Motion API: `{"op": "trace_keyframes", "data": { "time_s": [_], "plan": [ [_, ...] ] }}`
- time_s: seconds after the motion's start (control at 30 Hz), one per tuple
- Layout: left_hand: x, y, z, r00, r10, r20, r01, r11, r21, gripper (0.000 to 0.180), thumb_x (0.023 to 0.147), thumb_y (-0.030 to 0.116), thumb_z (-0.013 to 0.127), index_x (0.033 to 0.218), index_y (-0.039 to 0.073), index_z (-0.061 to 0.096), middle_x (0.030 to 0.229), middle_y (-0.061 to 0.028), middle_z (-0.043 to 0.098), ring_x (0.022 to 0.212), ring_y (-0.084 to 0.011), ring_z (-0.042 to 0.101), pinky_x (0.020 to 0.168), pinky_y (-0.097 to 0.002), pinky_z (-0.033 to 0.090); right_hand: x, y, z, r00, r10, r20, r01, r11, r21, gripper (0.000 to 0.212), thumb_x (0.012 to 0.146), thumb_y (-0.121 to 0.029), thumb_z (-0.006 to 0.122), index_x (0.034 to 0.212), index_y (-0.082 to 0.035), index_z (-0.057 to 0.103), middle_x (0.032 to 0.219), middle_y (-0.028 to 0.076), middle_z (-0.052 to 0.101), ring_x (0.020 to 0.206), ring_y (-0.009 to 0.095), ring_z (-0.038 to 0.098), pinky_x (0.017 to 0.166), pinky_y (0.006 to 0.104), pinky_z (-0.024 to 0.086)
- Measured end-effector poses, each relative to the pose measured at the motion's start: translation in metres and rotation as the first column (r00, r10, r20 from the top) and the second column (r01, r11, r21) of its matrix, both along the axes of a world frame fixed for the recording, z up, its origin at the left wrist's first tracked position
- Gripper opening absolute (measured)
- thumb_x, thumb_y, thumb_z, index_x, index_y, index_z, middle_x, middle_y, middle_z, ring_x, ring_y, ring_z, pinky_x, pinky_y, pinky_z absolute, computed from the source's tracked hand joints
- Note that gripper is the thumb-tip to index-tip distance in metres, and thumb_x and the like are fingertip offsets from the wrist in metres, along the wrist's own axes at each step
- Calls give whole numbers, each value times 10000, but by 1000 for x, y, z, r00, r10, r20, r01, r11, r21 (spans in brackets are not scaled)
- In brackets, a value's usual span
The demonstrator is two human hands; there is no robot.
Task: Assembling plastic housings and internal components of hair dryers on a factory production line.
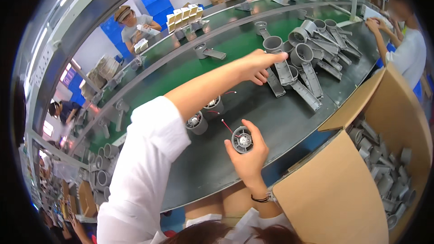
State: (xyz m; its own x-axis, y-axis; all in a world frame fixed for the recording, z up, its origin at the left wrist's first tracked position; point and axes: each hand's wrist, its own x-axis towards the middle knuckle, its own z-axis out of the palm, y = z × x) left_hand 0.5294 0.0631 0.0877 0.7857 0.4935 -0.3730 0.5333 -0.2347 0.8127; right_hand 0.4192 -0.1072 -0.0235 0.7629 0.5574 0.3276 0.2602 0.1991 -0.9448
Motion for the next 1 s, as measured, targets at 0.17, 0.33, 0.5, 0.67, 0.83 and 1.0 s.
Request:
{"op": "trace_keyframes", "data": {
  "time_s": [0.17,0.33,0.5,0.67,0.83,1.0],
  "plan": [
    [36,-20,-29,974,220,61,-226,967,118,999,666,399,749,1315,-124,198,1097,-292,543,905,-375,606,676,-467,541,3,2,-5,999,-34,27,33,999,24,545,652,24,749,1159,16,550,1117,129,591,981,187,600,851,294,469],
    [43,8,-30,959,172,224,-213,962,172,419,659,191,662,938,-97,542,745,-170,609,580,-277,617,520,-399,536,8,0,-6,995,-9,-99,15,998,68,544,679,59,721,1184,27,522,1140,157,578,1022,235,588,897,323,463],
    [-4,46,-21,965,133,225,-142,990,21,239,732,174,618,789,-58,613,671,-135,615,489,-180,576,419,-315,470,15,2,-6,996,5,-84,0,998,62,550,682,64,713,1194,27,517,1165,171,558,1047,245,577,902,329,462],
    [-73,57,-8,979,-54,195,11,976,215,358,748,182,622,984,-86,591,700,-123,620,500,-155,563,401,-291,431,27,3,-6,997,0,-78,3,999,46,553,682,70,708,1199,23,517,1177,170,547,1061,243,568,902,329,462],
    [-172,38,23,990,-38,135,-29,884,466,433,676,199,663,1002,-74,581,762,-172,629,642,-233,637,527,-358,493,27,3,-7,992,-24,-126,37,994,102,546,699,73,689,1210,25,502,1193,174,541,1069,248,559,902,326,460],
    [-275,-24,15,954,-282,-104,272,663,697,550,634,174,620,1128,-46,522,729,-218,619,650,-382,616,587,-453,500,26,-3,-11,990,-64,129,39,982,186,555,691,31,710,1206,20,502,1167,174,564,1066,239,554,917,347,448]
  ]
}}
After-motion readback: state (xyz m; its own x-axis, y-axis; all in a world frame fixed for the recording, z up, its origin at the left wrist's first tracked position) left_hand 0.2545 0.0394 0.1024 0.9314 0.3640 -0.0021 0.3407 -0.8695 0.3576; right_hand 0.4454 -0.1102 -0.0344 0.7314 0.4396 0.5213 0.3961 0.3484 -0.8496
